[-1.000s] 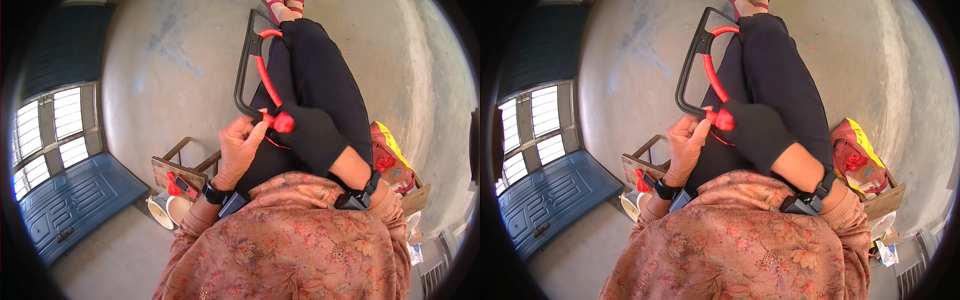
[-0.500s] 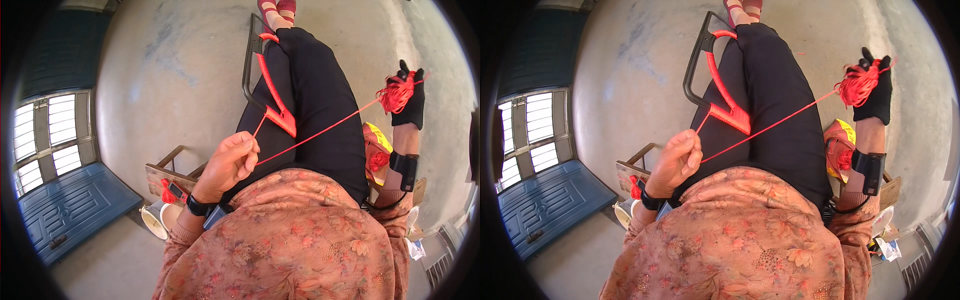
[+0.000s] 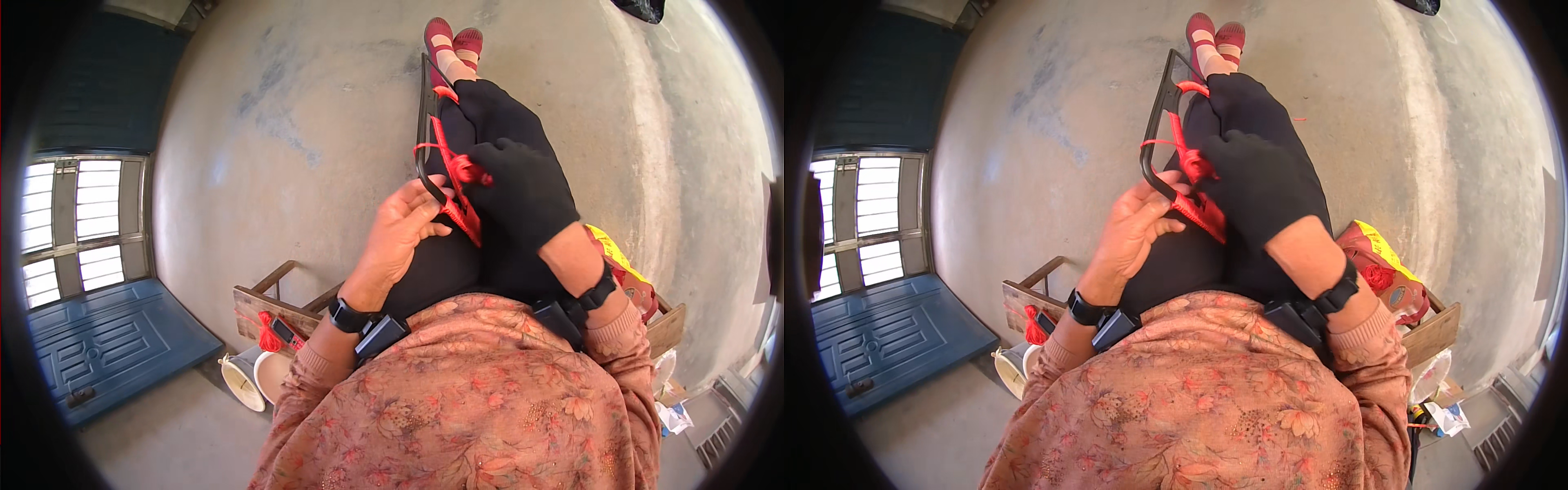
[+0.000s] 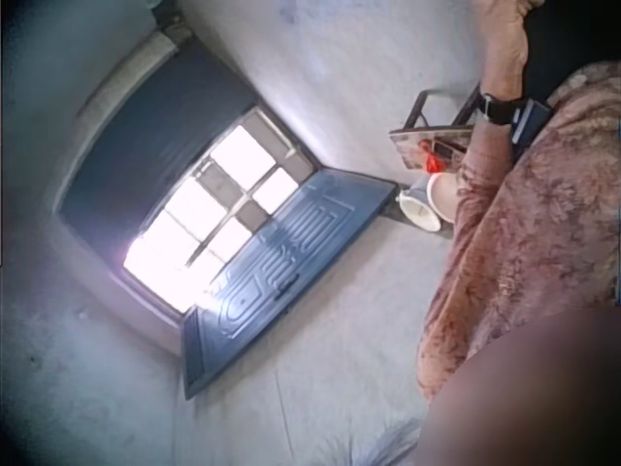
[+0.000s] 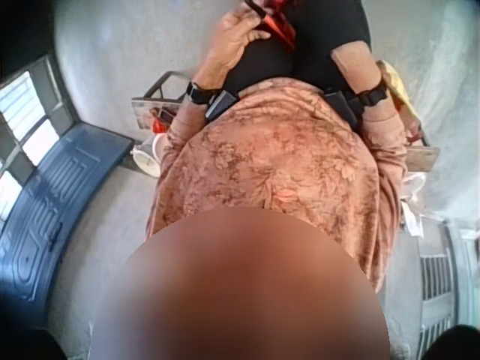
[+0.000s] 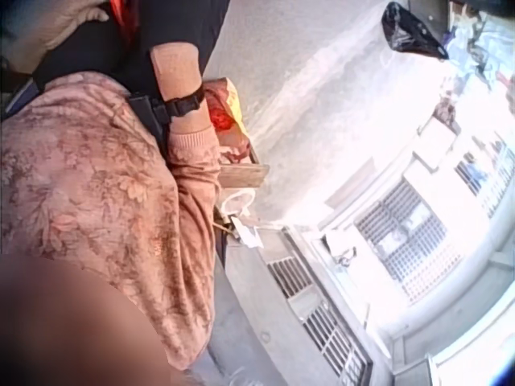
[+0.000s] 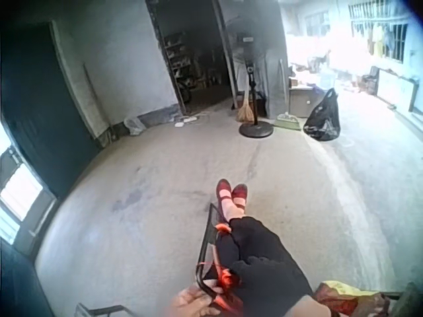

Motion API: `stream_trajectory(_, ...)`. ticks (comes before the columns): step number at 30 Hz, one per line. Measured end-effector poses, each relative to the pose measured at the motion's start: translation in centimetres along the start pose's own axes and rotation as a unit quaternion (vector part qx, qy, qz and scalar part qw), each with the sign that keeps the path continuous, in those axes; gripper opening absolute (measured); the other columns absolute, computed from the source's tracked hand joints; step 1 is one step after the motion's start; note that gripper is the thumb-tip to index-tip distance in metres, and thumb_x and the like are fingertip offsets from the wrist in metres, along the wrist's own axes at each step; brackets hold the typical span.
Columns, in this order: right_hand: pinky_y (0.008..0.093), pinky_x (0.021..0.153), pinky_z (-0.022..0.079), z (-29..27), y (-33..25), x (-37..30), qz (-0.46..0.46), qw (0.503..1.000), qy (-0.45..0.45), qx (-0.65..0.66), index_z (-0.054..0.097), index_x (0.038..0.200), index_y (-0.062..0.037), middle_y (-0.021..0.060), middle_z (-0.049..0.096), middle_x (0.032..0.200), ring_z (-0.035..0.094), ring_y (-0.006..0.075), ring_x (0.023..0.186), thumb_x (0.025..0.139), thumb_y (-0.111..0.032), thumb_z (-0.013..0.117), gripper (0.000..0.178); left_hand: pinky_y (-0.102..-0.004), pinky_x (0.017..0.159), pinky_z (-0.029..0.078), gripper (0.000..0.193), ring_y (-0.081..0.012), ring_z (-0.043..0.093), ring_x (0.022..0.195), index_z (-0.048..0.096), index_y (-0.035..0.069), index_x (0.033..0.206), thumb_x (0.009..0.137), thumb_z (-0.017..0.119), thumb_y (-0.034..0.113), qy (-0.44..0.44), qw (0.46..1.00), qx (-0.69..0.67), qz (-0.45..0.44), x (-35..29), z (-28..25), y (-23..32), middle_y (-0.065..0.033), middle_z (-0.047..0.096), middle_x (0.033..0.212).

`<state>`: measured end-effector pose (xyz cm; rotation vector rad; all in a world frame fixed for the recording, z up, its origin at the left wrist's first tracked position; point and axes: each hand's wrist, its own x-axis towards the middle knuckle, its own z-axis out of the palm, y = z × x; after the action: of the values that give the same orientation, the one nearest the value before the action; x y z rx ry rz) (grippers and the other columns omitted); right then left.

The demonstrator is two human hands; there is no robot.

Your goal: Weaving red plastic ribbon onto a black chair or stool frame.

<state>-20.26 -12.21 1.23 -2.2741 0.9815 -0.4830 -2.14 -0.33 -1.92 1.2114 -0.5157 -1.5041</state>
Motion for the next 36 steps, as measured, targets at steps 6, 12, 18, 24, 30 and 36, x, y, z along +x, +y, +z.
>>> stream_trajectory(6, 0.0366, 0.086, 0.054, 2.1, -0.9, 0.2, -0.013, 0.962, -0.012, 0.274, 0.057, 0.124, -0.0027, 0.0162, 0.069, 0.108, 0.069, 0.0302, 0.099, 0.083, -0.004, 0.066, 0.042, -0.0305, 0.075, 0.058, 0.028, -0.0142, 0.063, 0.105, 0.058, 0.008, 0.129, 0.101, 0.056, 0.012, 0.002, 1.0, -0.028, -0.007, 0.9, -1.2, -0.6, -0.0059, 0.064, 0.122)
stream_trajectory(12, 0.031, 0.092, 0.052, 1.7, 0.8, -1.1, 0.103, 0.922, 0.048, 0.37, 0.056, 0.13, -0.0021, 0.01, 0.067, 0.113, 0.065, 0.017, 0.106, 0.085, -0.005, 0.071, 0.048, -0.0324, 0.08, 0.058, 0.028, -0.0217, 0.06, 0.119, 0.058, 0.008, 0.127, 0.101, 0.057, 0.019, -0.023, 0.967, -0.252, 0.036, 0.8, -4.2, 1.0, -0.0129, 0.061, 0.131)
stream_trajectory(18, 0.0322, 0.087, 0.052, -2.7, -2.7, -1.2, 0.087, 0.928, 0.034, 0.36, 0.057, 0.129, -0.0031, 0.0087, 0.068, 0.111, 0.065, 0.0163, 0.103, 0.083, -0.01, 0.076, 0.051, -0.0394, 0.1, 0.053, 0.035, -0.0266, 0.057, 0.125, 0.054, 0.001, 0.132, 0.101, 0.054, 0.019, -0.063, 0.943, -0.315, 0.092, -2.4, -5.9, 4.2, -0.0165, 0.058, 0.136)
stream_trajectory(24, 0.0341, 0.088, 0.052, -4.7, -8.3, -2.3, -0.177, 0.929, -0.17, 0.276, 0.058, 0.128, -0.0036, 0.0093, 0.067, 0.112, 0.064, 0.0181, 0.104, 0.082, -0.012, 0.077, 0.05, -0.0403, 0.104, 0.049, 0.036, -0.0243, 0.06, 0.119, 0.054, 0.0, 0.132, 0.102, 0.053, 0.02, -0.011, 0.958, -0.273, 0.083, -6.0, -4.8, 6.0, -0.0136, 0.063, 0.128)
stream_trajectory(30, 0.0353, 0.09, 0.051, -5.3, -10.0, -3.5, -0.249, 0.917, -0.218, 0.222, 0.059, 0.127, -0.0038, 0.0098, 0.067, 0.113, 0.064, 0.0193, 0.105, 0.082, -0.012, 0.077, 0.049, -0.0449, 0.101, 0.05, 0.034, -0.0247, 0.061, 0.118, 0.055, 0.005, 0.131, 0.105, 0.049, 0.025, -0.022, 0.917, -0.397, 0.044, -5.9, -5.3, 4.4, -0.0126, 0.063, 0.127)
stream_trajectory(36, 0.0364, 0.092, 0.05, -3.7, -10.3, -1.1, -0.249, 0.947, -0.104, 0.172, 0.059, 0.127, -0.004, 0.0102, 0.066, 0.115, 0.063, 0.0205, 0.107, 0.082, -0.013, 0.077, 0.048, -0.0449, 0.094, 0.056, 0.025, -0.0252, 0.062, 0.108, 0.059, 0.006, 0.121, 0.1, 0.059, 0.019, -0.022, 0.937, -0.346, 0.048, -6.1, -5.1, 4.1, -0.0103, 0.064, 0.117)
